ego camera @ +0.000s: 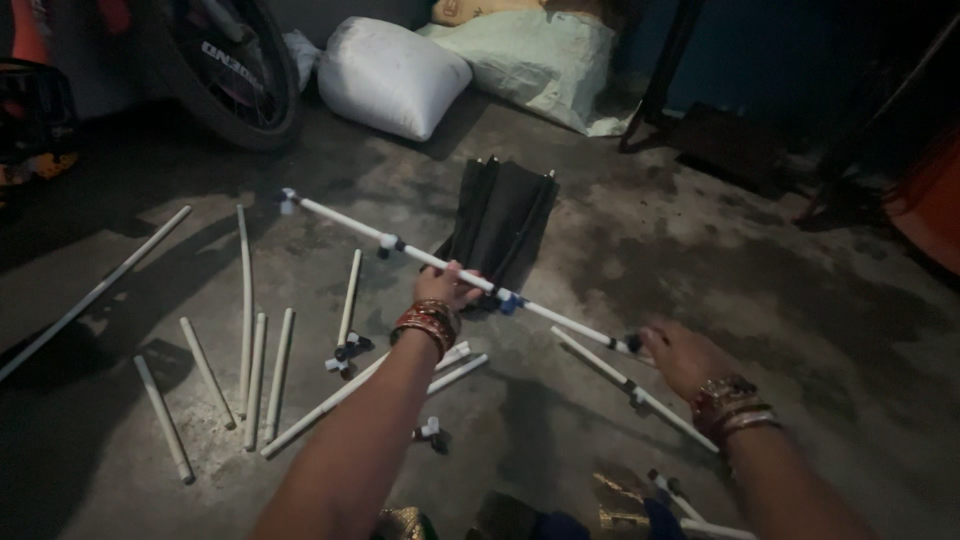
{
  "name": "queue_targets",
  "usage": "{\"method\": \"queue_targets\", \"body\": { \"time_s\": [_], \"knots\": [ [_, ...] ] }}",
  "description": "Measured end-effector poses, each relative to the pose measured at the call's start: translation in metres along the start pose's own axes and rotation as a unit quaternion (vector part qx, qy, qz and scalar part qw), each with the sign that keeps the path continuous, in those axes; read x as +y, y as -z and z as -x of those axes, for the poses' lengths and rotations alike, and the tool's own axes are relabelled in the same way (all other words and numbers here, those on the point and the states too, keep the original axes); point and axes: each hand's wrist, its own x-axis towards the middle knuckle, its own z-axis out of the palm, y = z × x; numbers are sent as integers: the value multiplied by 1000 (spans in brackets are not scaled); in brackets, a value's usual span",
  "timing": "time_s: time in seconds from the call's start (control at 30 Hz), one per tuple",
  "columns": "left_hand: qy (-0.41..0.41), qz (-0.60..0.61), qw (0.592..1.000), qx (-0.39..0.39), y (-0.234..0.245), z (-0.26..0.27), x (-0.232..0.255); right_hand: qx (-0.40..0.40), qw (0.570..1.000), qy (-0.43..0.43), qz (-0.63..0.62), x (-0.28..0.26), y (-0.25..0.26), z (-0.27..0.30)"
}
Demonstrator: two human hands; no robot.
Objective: The person assembles a furniture frame by connecting white plastic poles with blue connectors. They pick up poles and connectors from the floor, align them, and snap them together to form a cross-shaped structure.
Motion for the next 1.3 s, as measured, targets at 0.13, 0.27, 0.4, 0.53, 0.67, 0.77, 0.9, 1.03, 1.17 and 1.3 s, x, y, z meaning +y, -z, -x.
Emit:
{"method": "queue_targets", "body": {
  "time_s": [0.13, 0.27, 0.4, 0.53, 0.67, 0.77, 0.9, 1.03, 1.17, 1.3],
  "knots": [
    [-44, 9, 999, -21, 15, -6, 8, -66, 998, 21, 5, 37, -21, -4],
    [-29, -7, 999, -45, 12, -25, -11, -51, 993, 69, 83, 59, -40, -17],
    [-30, 2, 997, -71, -18, -51, -63, -23, 999, 37, 5, 78, -58, -33],
    [-56, -228, 969, -79, -34, -61, -105, -21, 999, 40, -13, 108, -86, -66],
    [-89, -370, 917, -117, -44, -62, -129, 9, 997, 41, -59, 143, -126, -105],
    [-58, -344, 928, -133, -54, -58, -140, 17, 992, 8, -129, 164, -126, -124],
    [32, -303, 943, -135, -62, -64, -151, 50, 984, -90, -149, 170, -112, -138],
    [57, -339, 932, -115, -62, -73, -170, -5, 990, -136, -42, 170, -93, -158],
    [57, -359, 923, -123, -80, -84, -198, -14, 979, -144, -147, 186, -85, -178],
    [69, -359, 921, -138, -106, -89, -219, -41, 974, -143, -170, 202, -90, -219]
  ]
}}
